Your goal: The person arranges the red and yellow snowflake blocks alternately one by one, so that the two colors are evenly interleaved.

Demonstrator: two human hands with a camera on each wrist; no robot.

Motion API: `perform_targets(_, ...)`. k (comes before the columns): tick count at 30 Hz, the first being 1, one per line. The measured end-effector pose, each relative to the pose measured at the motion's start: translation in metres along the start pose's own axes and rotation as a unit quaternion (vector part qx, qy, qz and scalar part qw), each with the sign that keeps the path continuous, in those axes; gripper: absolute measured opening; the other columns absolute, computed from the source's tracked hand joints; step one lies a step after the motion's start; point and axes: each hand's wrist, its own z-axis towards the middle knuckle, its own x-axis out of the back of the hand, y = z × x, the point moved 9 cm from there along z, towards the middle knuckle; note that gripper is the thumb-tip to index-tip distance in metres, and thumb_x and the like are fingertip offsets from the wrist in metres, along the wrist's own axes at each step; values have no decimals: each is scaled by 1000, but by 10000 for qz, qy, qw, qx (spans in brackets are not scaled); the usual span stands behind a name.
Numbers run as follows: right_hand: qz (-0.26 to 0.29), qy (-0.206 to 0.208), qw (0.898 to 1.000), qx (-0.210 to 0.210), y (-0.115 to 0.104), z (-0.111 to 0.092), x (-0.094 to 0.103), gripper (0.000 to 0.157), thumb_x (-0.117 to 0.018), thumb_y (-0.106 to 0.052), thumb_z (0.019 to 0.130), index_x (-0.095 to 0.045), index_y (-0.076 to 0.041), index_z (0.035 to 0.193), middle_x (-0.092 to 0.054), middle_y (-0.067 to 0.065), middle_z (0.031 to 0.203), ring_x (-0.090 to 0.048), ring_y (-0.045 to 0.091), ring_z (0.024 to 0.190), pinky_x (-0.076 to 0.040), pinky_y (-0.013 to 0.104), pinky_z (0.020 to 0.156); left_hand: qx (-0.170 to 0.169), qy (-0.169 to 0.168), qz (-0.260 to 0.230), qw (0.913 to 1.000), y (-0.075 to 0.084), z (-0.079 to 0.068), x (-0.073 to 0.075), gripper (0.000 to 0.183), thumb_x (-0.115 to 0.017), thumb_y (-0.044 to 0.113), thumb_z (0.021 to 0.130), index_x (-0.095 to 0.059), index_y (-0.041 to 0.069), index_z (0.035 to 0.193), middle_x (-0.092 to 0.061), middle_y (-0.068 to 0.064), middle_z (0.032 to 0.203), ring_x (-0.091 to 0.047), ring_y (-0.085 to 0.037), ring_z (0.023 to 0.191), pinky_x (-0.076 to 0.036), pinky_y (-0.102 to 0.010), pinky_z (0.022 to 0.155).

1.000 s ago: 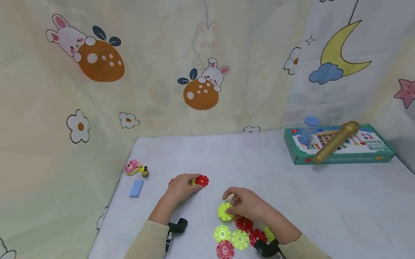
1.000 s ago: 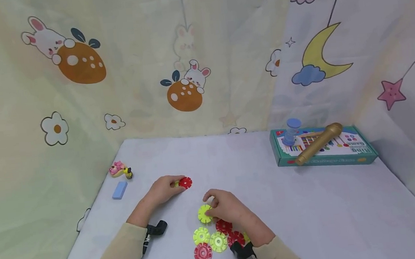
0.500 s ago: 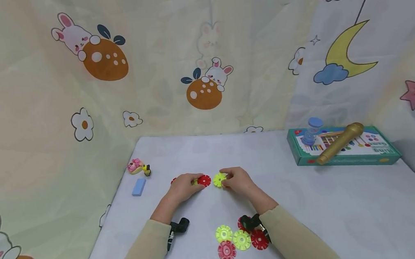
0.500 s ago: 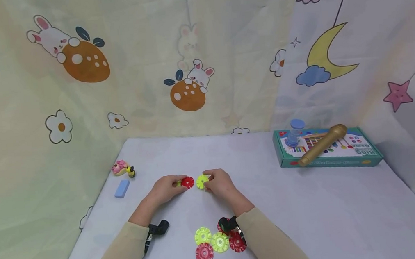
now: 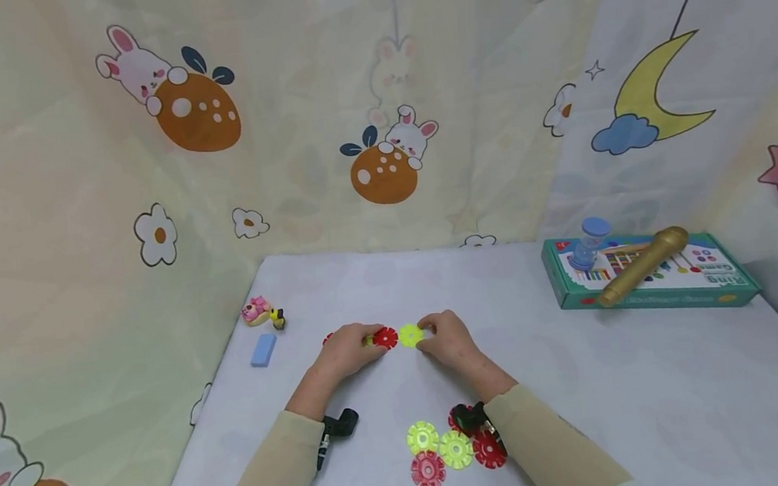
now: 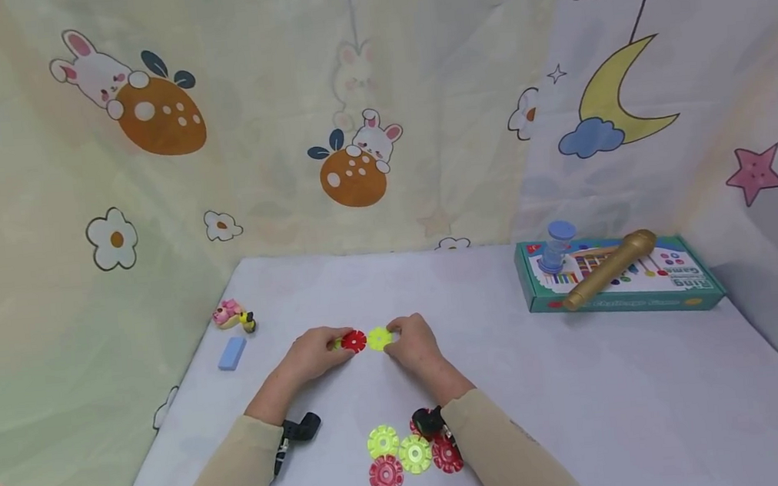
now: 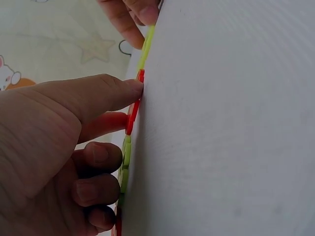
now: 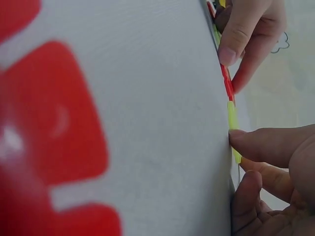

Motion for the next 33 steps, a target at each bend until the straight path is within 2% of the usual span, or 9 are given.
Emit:
perform_targets(5, -20, 66, 10000, 13, 4, 1, 2, 33, -77, -16, 78, -68, -9, 109, -51, 5, 101, -48, 20, 89, -47, 36, 81, -49, 39, 218, 9997, 7, 3, 1, 54, -71, 40, 82, -57, 25, 132, -57, -1, 128, -51, -21, 112, -44, -43, 91)
perform_targets(9, -49, 70, 9999, 102, 4, 3, 3, 30, -77, -17, 78, -69, -9, 106, -51, 5, 100, -47, 20, 90, -45, 37, 82, -214, 53, 191, 9996, 23, 8, -2, 58, -73, 40, 80, -56, 24, 133, -57, 0, 127, -51, -20, 113, -46, -42, 90)
perform_targets(14, -109, 71, 9996, 239, 4, 3, 1, 29, -77, -16, 78, -70, -9, 104, -51, 5, 100, -47, 20, 91, -44, 38, 82, -549, -92, 267, 9981, 46, 14, -18, 55, -71, 40, 82, -58, 20, 131, -59, 0, 125, -53, -18, 111, -46, -37, 90)
perform_targets(19, -80, -116, 9992, 376, 5, -1, 4, 30, -76, -18, 79, -69, -10, 108, -53, 5, 101, -48, 19, 89, -45, 35, 76, -620, -101, 338, 9974, 51, 16, -27, 54, -69, 40, 84, -58, 18, 131, -60, 0, 123, -54, -16, 103, -46, -33, 88)
perform_targets(22, 19, -378, 9986, 362, 8, -13, 9, 30, -76, -20, 80, -68, -12, 107, -54, 5, 95, -49, 19, 84, -44, 33, 69, -619, -104, 283, 9976, 51, 16, -29, 54, -69, 41, 84, -58, 19, 132, -60, 0, 123, -54, -16, 104, -46, -34, 89)
perform_targets(28, 163, -1118, 9930, 342, 29, -58, 18, 23, -79, -22, 77, -67, -15, 95, -54, 2, 80, -49, 18, 75, -43, 30, 62, -653, -107, 218, 9976, 51, 14, -25, 53, -68, 42, 85, -58, 20, 132, -60, 1, 123, -52, -14, 100, -45, -35, 91)
perform_targets(33, -45, -1606, 9851, 607, 44, -93, 19, 31, -83, -27, 70, -64, -19, 94, -51, 2, 81, -46, 18, 77, -43, 31, 62, -701, -103, 206, 9973, 53, 12, -23, 52, -68, 40, 85, -58, 18, 131, -61, 1, 118, -51, -13, 92, -46, -32, 84)
